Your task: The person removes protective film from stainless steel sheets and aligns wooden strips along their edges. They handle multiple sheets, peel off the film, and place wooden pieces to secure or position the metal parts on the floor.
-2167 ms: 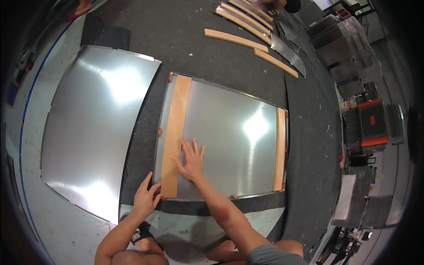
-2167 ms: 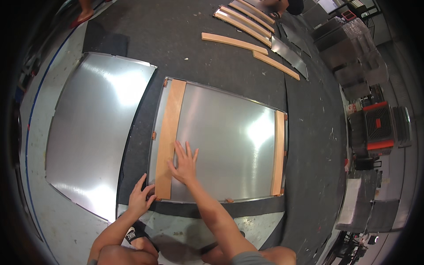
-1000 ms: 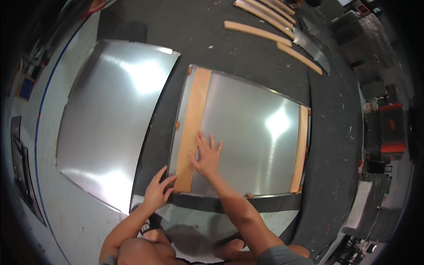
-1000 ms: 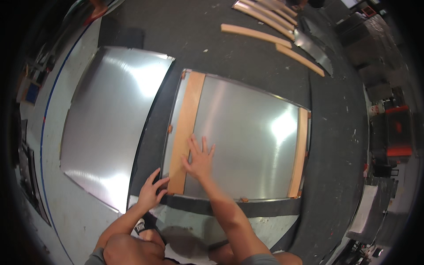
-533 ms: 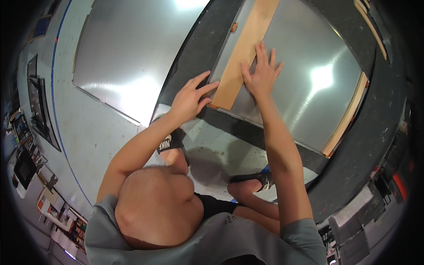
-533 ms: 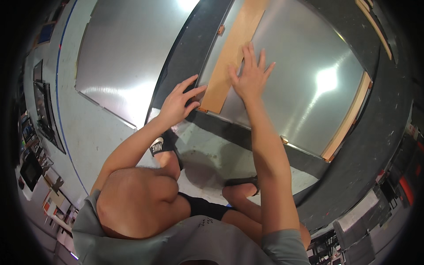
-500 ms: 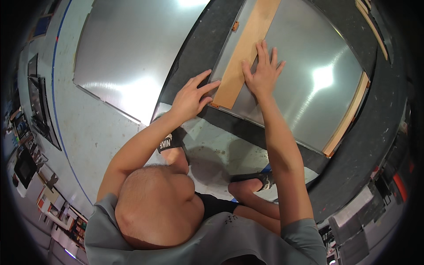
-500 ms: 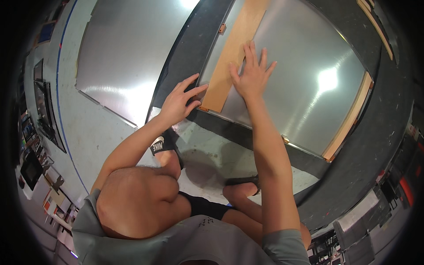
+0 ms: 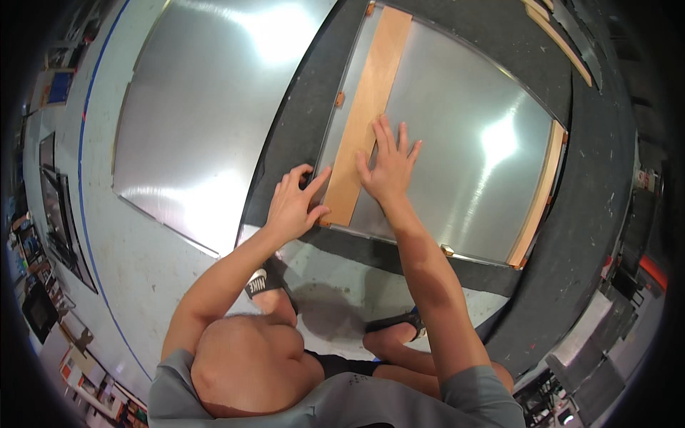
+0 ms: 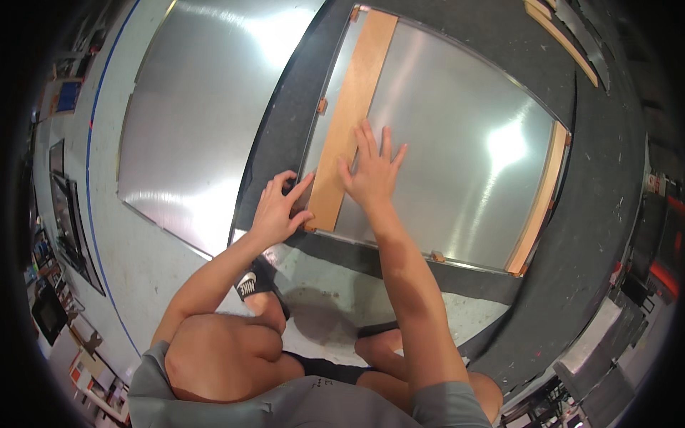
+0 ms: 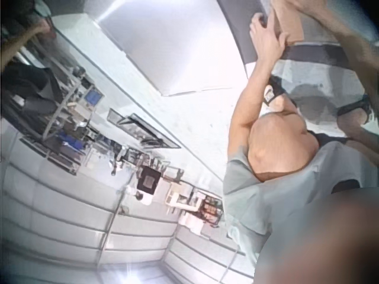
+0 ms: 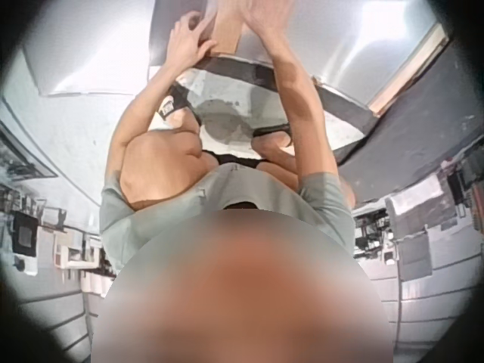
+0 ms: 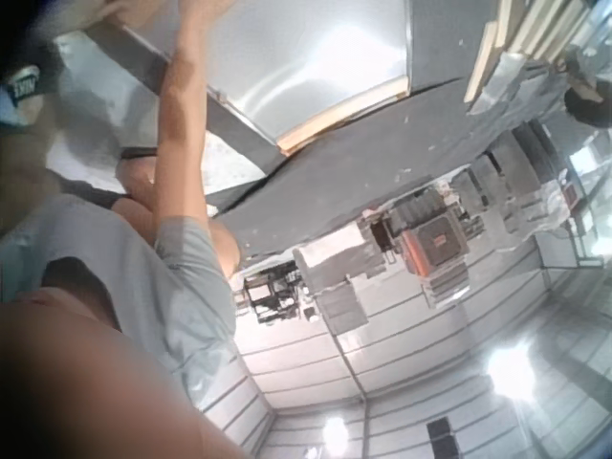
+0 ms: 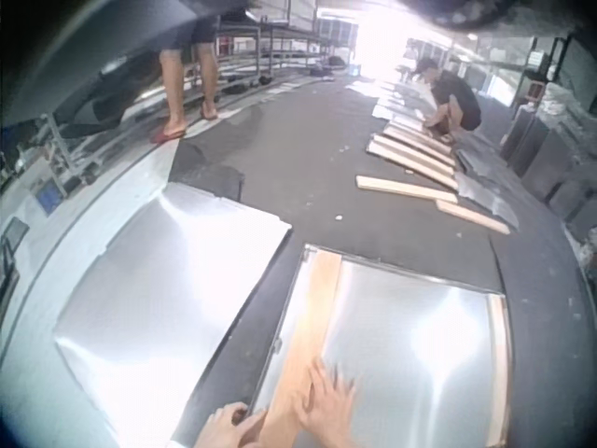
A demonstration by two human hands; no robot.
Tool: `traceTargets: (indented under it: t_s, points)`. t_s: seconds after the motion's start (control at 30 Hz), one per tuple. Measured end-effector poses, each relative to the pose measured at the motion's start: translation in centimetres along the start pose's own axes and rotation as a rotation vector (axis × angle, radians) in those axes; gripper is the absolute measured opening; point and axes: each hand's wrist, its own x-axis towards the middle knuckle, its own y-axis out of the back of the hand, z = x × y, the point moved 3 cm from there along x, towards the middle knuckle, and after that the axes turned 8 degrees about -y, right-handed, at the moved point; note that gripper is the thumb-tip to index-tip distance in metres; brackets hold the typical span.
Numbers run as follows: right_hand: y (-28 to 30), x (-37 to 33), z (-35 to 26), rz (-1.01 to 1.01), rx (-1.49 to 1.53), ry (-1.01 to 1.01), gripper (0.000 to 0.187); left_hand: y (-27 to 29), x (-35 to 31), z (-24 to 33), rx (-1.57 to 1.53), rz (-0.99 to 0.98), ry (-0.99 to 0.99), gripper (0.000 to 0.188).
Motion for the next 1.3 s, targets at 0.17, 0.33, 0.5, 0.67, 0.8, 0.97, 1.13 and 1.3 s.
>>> traceTargets:
  t_s: [0.17, 0.33, 0.5, 0.67, 0.8, 0.97, 1.13, 1.3]
  points:
    - [0.14, -0.22, -0.30, 0.051, -0.003, 0.018, 0.074, -0.06, 0.28, 0.28, 0.049, -0.027, -0.006, 0.092]
    - [0.07, -0.33, -0.45, 0.049, -0.004, 0.007, 0.074, -0.17, 0.27, 0.23, 0.093, -0.037, 0.000, 0.093]
    - [0.04, -0.38, -0.48, 0.035, -0.011, -0.017, 0.075, -0.20, 0.24, 0.24, 0.117, -0.036, -0.023, 0.094]
    - [-0.07, -0.29, -0.40, 0.026, -0.010, -0.025, 0.076, -0.24, 0.26, 0.20, 0.113, -0.038, -0.036, 0.094]
    - [-0.06, -0.27, -0.32, 0.004, -0.021, -0.041, 0.076, -0.25, 0.29, 0.27, 0.114, -0.029, -0.051, 0.095]
    - [0.07, -0.35, -0.31, 0.004, -0.005, -0.034, 0.077, -0.23, 0.31, 0.22, 0.119, -0.037, -0.050, 0.094]
    - [0.11, -0.27, -0.27, 0.042, 0.001, -0.017, 0.076, -0.38, 0.36, 0.09, 0.120, -0.062, -0.044, 0.095]
    - [0.20, -0.30, -0.27, 0.018, 0.010, -0.028, 0.076, -0.46, 0.43, 0.04, 0.131, -0.049, -0.055, 0.095]
